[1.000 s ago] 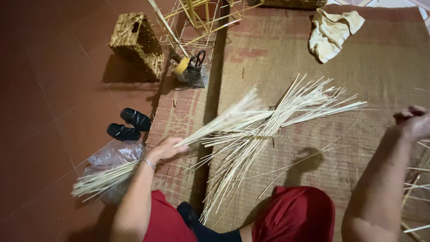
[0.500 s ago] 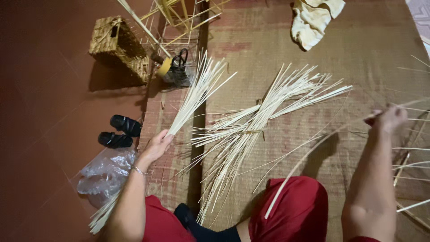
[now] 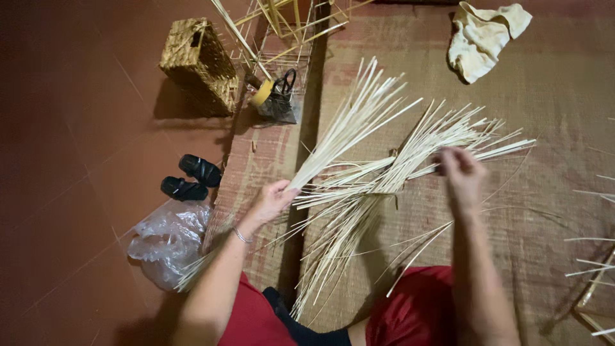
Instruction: The person sits on a mat and prepares a bundle of thin bamboo strips by aligning them and trimming the ends with scissors. They then begin weaving the strips into a larger bamboo structure.
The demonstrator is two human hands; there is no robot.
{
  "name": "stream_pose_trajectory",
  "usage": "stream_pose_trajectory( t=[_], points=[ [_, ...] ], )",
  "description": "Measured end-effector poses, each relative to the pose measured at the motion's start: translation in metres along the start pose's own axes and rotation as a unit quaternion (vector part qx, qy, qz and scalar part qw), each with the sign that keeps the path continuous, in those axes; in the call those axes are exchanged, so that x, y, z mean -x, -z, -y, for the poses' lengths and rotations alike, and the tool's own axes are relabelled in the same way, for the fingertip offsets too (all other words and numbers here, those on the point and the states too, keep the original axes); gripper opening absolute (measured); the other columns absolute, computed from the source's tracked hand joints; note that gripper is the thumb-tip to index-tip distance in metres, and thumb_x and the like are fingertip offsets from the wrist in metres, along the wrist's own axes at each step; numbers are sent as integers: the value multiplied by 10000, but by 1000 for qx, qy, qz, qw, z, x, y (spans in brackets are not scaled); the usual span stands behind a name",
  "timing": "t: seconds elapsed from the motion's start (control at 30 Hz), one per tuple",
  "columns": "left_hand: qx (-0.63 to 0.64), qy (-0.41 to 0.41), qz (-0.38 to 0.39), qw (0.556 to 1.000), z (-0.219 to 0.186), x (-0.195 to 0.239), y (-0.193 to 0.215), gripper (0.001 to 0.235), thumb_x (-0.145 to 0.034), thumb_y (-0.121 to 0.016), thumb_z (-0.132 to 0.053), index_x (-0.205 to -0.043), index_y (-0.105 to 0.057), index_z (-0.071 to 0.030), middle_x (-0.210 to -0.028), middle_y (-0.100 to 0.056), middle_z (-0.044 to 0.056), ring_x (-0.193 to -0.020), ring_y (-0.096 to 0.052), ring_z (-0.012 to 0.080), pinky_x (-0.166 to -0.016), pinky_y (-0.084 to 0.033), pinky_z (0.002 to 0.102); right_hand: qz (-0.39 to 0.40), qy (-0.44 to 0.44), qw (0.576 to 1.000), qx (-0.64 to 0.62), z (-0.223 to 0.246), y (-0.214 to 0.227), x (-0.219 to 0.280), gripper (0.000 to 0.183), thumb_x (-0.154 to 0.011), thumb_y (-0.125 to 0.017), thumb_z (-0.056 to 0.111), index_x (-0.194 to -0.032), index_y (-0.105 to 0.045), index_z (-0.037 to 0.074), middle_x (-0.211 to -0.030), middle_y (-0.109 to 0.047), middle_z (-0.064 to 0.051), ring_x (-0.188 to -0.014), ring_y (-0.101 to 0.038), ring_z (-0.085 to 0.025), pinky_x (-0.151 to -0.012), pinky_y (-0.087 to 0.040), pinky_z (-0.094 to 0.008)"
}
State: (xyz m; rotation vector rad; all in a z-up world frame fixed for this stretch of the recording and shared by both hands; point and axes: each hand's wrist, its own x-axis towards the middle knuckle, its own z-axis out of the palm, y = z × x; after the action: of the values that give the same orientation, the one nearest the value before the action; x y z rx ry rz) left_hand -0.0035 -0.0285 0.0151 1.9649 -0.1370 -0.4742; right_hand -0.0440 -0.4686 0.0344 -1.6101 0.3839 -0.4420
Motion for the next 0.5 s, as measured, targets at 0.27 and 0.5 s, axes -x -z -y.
stream_pose_trajectory(
  t=[0.27,0.5],
  points=[
    [-174,-121,-151,966,-50,43,-20,248,-977,-679,-282,-1193,-740,-177,-769,-729,94,-600,-676,213,-550,-511,385,139,147,979,-5,93,-128,64,145,-995,-682,148,-1049,-717,18,-844,-742,-91,-674,-692,-122,-554,-593,-247],
    [-277,-275,-245,887,-87,71,-17,134,-991,-643,-178,-1119,-663,-146,-876,-706,148,-750,-682,401,-595,-513,506,110,100,987,-63,104,-145,65,205,-1041,-677,156,-885,-656,24,-711,-671,-70,-573,-604,-77,-471,-489,-221]
  ],
)
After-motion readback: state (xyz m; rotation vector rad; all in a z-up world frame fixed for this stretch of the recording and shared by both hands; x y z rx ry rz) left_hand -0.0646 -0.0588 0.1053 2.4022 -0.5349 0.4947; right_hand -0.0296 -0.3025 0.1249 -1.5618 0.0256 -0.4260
